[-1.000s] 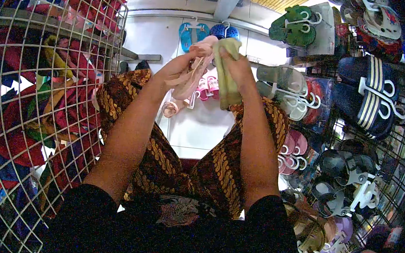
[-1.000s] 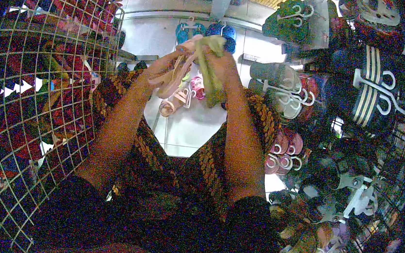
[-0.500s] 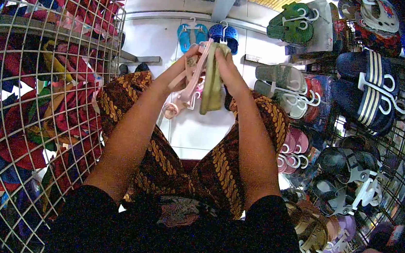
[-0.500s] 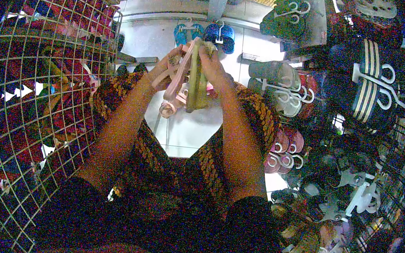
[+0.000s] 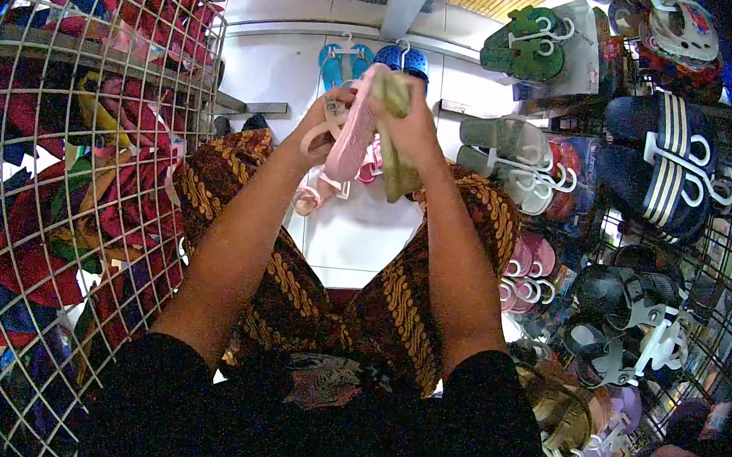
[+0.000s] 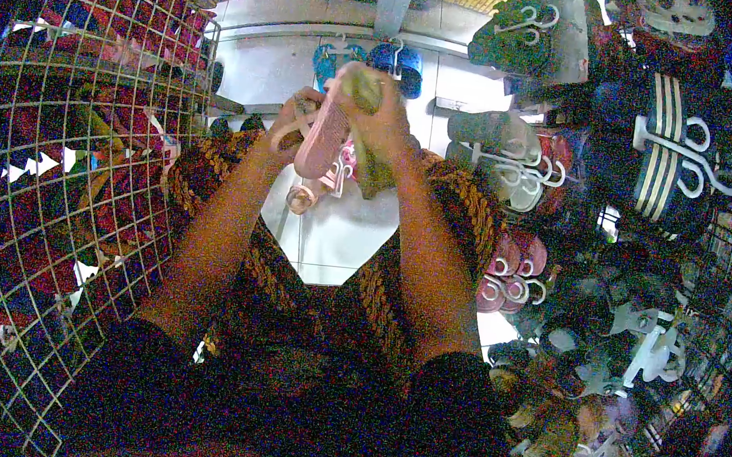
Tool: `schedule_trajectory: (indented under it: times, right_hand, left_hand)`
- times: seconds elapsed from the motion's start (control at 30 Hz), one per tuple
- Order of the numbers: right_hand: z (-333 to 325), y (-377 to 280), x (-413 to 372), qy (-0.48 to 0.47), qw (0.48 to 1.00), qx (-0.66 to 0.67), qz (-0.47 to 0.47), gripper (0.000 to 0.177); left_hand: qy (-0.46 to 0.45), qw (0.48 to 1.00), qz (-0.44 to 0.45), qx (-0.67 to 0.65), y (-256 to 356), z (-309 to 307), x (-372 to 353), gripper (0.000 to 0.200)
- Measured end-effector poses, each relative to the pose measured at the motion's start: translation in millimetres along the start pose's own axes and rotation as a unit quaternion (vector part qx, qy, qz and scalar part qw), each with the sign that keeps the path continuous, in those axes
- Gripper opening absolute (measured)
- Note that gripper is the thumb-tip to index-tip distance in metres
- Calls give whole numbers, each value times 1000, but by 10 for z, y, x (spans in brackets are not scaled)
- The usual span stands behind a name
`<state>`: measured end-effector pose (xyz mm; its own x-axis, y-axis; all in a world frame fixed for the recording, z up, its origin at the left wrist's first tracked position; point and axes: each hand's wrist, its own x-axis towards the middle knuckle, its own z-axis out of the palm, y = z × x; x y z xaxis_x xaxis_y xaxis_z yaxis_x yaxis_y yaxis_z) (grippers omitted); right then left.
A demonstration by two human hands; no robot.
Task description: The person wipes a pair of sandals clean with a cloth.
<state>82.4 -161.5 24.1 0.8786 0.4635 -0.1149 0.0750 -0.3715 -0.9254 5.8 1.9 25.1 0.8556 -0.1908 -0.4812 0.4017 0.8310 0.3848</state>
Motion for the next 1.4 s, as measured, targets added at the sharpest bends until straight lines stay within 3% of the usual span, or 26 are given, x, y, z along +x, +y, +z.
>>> schedule_trajectory:
  times: [0.07, 0.1, 0.17, 0.23, 0.3, 0.37, 0.4, 0.43, 0.53, 0.6, 0.63, 0.67, 0.73, 0.83, 0.9, 0.93, 0.97, 1.03, 1.13, 1.17, 1.2, 1.23, 1.27, 1.3, 1.33, 1.4]
  right_hand:
    - [83, 134, -8, -66, 996, -2, -67, 64]
    - [82, 101, -12, -26, 993, -56, -104, 59]
    - [35, 89, 4, 49, 991, -114, -44, 59]
    - [-14, 46, 40, 83, 989, -120, 4, 60]
    - [-34, -18, 13, 28, 990, -116, -76, 61]
    - [-15, -91, -45, -11, 985, -90, -147, 62]
    - [-20, -75, -26, 7, 988, -84, -132, 61]
    - [-30, -57, 3, 25, 990, -78, -116, 61]
    - [-20, -33, -3, 57, 993, -62, -79, 67]
    - [-31, -53, -10, 74, 994, -57, -61, 74]
    - [-25, -222, -74, 34, 996, -79, -34, 80]
    - [54, -70, -75, -9, 997, 16, -69, 77]
    - [27, -148, -84, -27, 997, -17, -69, 71]
    - [-83, -124, -11, 81, 996, -37, -20, 59]
    - [-47, -92, -6, 53, 997, -7, -58, 58]
    - [-15, -64, 1, 39, 996, 8, -78, 57]
    - [62, -2, -15, 3, 994, 36, -103, 58]
    - [62, -70, -59, -12, 996, 4, -90, 56]
    - [16, 71, 70, 95, 995, 25, -17, 53]
    - [-23, 107, 73, 105, 989, 87, 59, 53]
    - [-21, 95, 71, 80, 993, 83, 36, 54]
    - [-9, 99, 58, 54, 995, 78, 16, 54]
    - [6, 110, 34, 27, 997, 72, -4, 55]
    - [54, 83, -8, -37, 992, 121, 20, 57]
    - [54, 43, -39, -71, 992, 91, -40, 57]
    - [56, 66, -34, -66, 990, 124, -8, 58]
  left_hand:
    - [18, 996, 71, 49, -20, -61, -33, 27]
    - [33, 993, 92, 72, -13, -11, -77, 27]
    - [82, 987, 80, 113, -19, 131, -115, 28]
    - [-22, 999, 36, -2, -50, 8, -36, 31]
    - [-143, 979, -26, -142, -29, -37, 71, 35]
    - [-23, 996, 82, 34, -62, -67, 17, 39]
    - [49, 984, 117, 126, -50, 4, -50, 41]
    - [34, 978, 127, 164, -56, -17, -42, 39]
    - [61, 990, 41, 118, 18, 203, -151, 36]
    - [51, 992, 64, 99, 10, 187, -128, 36]
    - [40, 994, 66, 71, 12, 126, -87, 36]
    - [30, 996, 67, 43, 12, 57, -43, 37]
    - [-20, 998, 30, -49, -2, -73, 18, 37]
    - [59, 987, 54, 137, -51, 93, -63, 36]
    - [-34, 997, -43, -55, -51, -8, -2, 36]
    - [-11, 982, 98, 163, -58, -105, 18, 36]
    - [10, 900, 232, 369, -65, -186, 32, 36]
    - [-8, 774, 336, 537, -84, -226, 16, 36]
    - [-87, 809, 318, 487, -101, -178, -36, 34]
    - [-88, 818, 332, 461, -91, -123, -47, 33]
    - [-90, 826, 346, 435, -81, -71, -56, 33]
    - [-18, 957, 187, 220, -110, 79, -103, 32]
    - [58, 998, 11, -16, -118, 158, -123, 31]
    - [56, 998, 36, -6, -90, 79, -110, 30]
    - [54, 997, 60, 5, -59, 7, -86, 30]
    - [37, 998, 39, 22, -96, -28, -10, 29]
